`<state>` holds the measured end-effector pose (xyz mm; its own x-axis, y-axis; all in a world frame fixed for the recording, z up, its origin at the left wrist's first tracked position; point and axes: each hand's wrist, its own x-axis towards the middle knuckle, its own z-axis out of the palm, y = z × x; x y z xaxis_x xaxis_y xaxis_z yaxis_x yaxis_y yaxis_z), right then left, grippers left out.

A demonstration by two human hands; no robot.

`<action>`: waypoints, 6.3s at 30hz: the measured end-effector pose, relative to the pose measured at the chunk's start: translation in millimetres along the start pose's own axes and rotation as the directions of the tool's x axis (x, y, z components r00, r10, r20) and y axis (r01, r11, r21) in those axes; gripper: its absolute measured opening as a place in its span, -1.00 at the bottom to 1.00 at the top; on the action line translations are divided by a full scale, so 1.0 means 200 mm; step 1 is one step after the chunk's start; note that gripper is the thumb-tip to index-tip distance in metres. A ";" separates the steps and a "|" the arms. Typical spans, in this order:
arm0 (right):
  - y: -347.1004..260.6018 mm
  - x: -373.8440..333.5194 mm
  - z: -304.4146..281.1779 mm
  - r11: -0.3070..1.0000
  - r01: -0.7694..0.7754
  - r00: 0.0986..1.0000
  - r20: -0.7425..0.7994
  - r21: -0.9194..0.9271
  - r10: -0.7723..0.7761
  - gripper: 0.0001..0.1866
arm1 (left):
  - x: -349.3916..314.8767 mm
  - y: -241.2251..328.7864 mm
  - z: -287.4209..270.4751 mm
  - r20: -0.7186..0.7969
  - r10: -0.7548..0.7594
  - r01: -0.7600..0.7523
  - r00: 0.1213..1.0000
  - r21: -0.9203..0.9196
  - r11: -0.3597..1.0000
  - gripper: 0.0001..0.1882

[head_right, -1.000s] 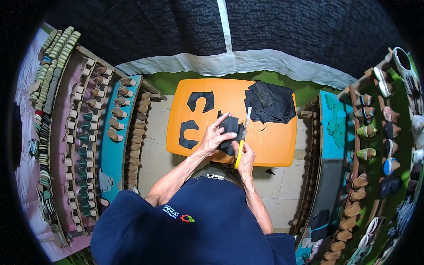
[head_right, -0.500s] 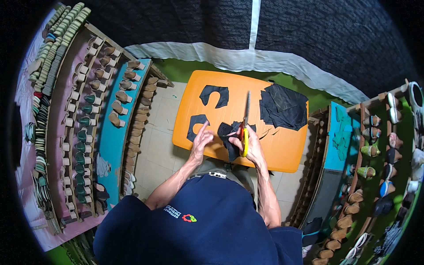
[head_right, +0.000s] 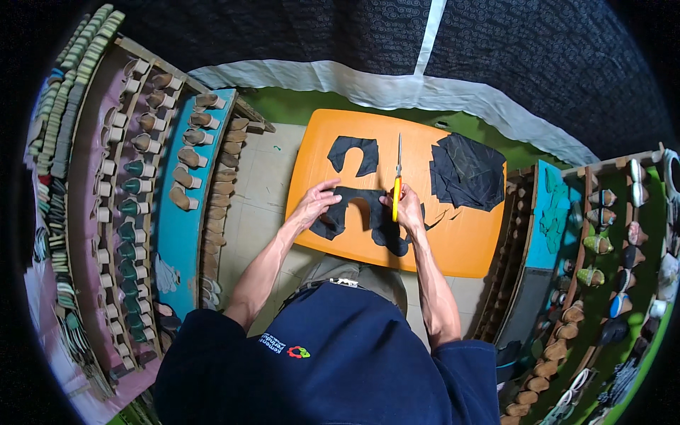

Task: The person cuts a piece of black fabric into a specific curved shape using yellow-handled scissors on an orange table. They repeatedly trim the edges of the fabric piece to refine the shape, placing the finished cutouts on the table.

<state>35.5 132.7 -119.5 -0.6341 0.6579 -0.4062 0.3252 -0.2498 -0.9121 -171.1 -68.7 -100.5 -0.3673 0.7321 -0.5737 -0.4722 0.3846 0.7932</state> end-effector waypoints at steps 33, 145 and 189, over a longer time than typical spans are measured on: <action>0.38 -0.40 -0.40 0.704 -0.122 0.861 -0.428 -0.700 -0.275 -0.56 | 0.10 -0.37 0.39 0.579 0.351 -0.652 0.736 0.746 0.136 -0.57; -0.14 -0.92 -0.23 0.987 0.150 0.988 0.045 -0.051 -0.148 -0.49 | -0.09 0.59 0.81 0.281 0.373 -0.420 0.884 0.129 0.898 -0.73; -0.19 -0.85 -0.19 0.982 -0.030 0.998 -0.052 0.186 0.040 -0.40 | -0.14 0.40 0.89 0.191 0.361 -0.366 0.913 -0.009 0.930 -0.55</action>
<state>157.5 58.2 -13.7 -0.5834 0.6832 -0.4393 0.2082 -0.3970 -0.8939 -55.7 42.8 15.2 -0.3526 0.9146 -0.1979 -0.3122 0.0843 0.9463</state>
